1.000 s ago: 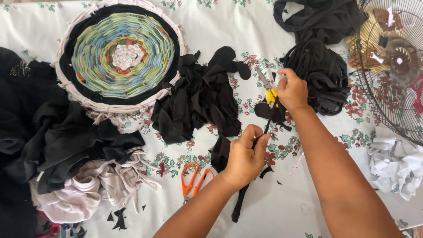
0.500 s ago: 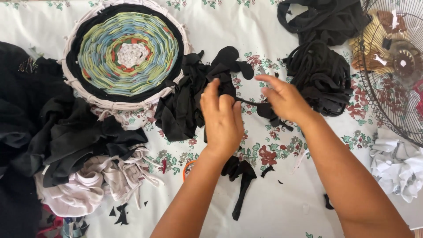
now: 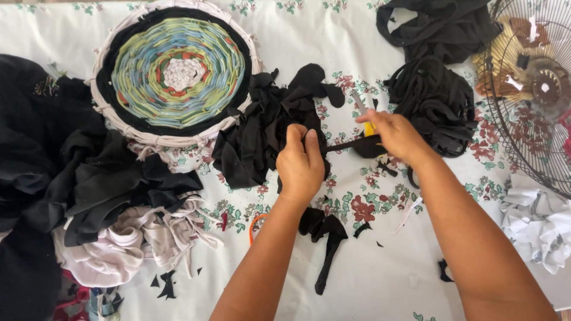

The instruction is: Preparing fabric strips and assembling a handmade circular rug on a table.

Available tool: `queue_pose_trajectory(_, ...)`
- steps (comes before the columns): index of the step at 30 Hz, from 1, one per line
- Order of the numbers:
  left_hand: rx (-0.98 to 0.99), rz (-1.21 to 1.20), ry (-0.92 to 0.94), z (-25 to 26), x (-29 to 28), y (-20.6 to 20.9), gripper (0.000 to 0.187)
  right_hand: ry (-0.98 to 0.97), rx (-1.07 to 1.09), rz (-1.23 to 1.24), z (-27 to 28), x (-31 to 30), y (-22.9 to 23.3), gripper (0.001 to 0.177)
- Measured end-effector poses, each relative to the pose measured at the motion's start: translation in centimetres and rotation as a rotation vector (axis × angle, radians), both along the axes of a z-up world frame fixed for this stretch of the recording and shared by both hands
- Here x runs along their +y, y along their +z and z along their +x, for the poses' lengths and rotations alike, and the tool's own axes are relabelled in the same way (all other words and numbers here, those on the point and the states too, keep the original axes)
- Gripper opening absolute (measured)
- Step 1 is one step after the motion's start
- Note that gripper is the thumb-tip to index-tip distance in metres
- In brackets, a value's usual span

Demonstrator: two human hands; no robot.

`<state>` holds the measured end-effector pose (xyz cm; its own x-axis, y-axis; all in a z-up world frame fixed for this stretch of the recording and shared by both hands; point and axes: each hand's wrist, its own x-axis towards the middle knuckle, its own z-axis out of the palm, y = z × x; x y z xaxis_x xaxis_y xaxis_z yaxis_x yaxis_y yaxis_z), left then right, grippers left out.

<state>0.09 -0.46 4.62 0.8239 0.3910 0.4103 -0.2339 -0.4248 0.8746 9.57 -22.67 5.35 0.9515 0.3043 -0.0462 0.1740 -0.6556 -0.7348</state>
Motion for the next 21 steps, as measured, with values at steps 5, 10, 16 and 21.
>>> queue_pose_trajectory(5,0.111,-0.041,-0.098,-0.2,0.7,-0.2,0.016,-0.264,0.121,0.124,1.2,-2.9,-2.6,0.039)
queue_pose_trajectory(10,0.066,0.208,-0.226,-1.2,1.6,-1.9,0.015,-0.374,-0.305,-0.105,2.3,-5.7,-3.9,0.021)
queue_pose_trajectory(16,0.117,0.429,-0.299,-2.2,1.6,-4.1,0.014,-0.385,-0.589,-0.325,3.8,-7.7,-4.4,0.013)
queue_pose_trajectory(21,0.044,-0.08,-0.47,-5.2,-0.6,-0.1,0.013,-0.462,-0.657,-0.341,4.6,-8.1,-7.6,0.014)
